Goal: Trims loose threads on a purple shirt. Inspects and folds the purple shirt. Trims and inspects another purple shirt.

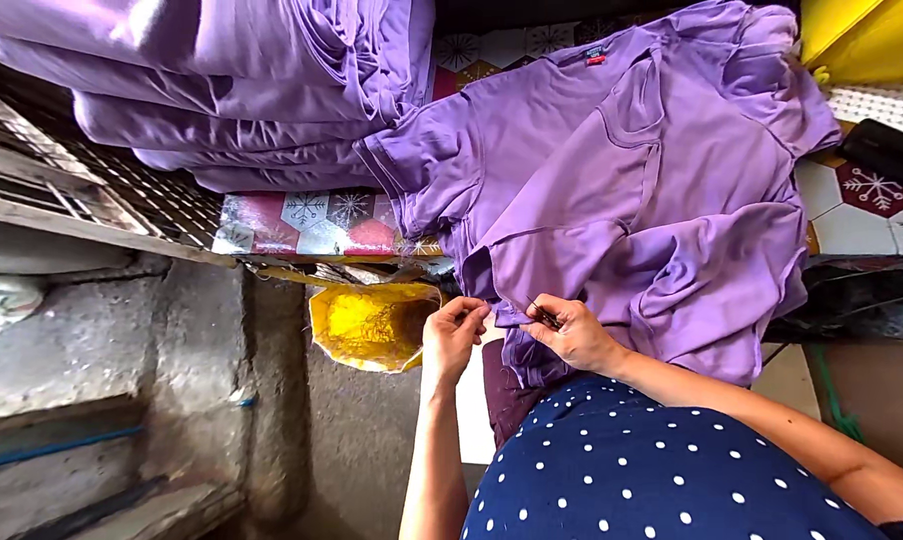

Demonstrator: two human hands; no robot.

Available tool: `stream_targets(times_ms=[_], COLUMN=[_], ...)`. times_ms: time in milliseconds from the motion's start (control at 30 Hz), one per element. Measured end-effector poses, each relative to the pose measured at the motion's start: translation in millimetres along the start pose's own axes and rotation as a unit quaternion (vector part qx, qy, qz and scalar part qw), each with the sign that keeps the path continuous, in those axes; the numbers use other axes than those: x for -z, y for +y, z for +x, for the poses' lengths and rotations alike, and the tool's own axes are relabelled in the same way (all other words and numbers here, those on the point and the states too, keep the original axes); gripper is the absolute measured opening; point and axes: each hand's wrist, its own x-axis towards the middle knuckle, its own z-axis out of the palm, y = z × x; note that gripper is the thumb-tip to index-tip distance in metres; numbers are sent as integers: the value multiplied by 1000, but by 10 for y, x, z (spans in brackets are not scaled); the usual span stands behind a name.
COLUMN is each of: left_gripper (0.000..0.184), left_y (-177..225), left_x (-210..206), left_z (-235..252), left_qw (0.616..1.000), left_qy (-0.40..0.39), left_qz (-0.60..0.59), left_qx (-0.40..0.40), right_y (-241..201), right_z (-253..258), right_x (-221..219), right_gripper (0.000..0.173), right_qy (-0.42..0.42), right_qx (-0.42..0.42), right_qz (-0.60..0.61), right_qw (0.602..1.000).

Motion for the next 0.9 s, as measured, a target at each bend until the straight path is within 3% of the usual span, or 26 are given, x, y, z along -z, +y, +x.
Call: stream_targets(times_ms=[133, 200, 233, 300, 333, 400, 467, 567, 700, 900], left_gripper=[26, 30, 27, 10, 17, 25, 14, 12, 25, 23], left_y=[126, 126, 93, -29, -72, -78, -109, -92, 2, -64], left_x=[-15, -56, -68, -38, -9, -5, -37, -74, -189, -237], left_z=[-199, -229, -228, -218, -207, -207, -218, -230, -287, -303], left_qw=[961, 946, 953, 989, 997, 982, 975, 998, 966, 956], left_qy=[20, 57, 71, 65, 45, 4, 10, 65, 93, 117], left_qz=[-275, -320, -294, -125, -9, 177, 216, 0, -238, -254], left_qx=[27, 19, 5, -42, -60, -60, -58, -11, 45, -89], right_y=[41, 40, 36, 35, 35, 39, 54, 63, 99, -98], right_z=[30, 48, 52, 51, 51, 42, 35, 42, 100, 114], right_x=[-48, -66, -73, -82, -80, -73, -82, -94, -102, -22], right_gripper=[15, 16, 17, 17, 17, 18, 18, 18, 23, 41], right_qy=[-20, -35, -40, -42, -42, -41, -39, -42, -102, -204], right_qx=[-7, -10, -11, -6, -2, 11, 21, 2, -65, -119], right_qz=[-12, -20, -23, -30, -35, -39, -39, -62, -84, 71], right_qw=[1000, 999, 999, 999, 999, 998, 998, 997, 989, 969])
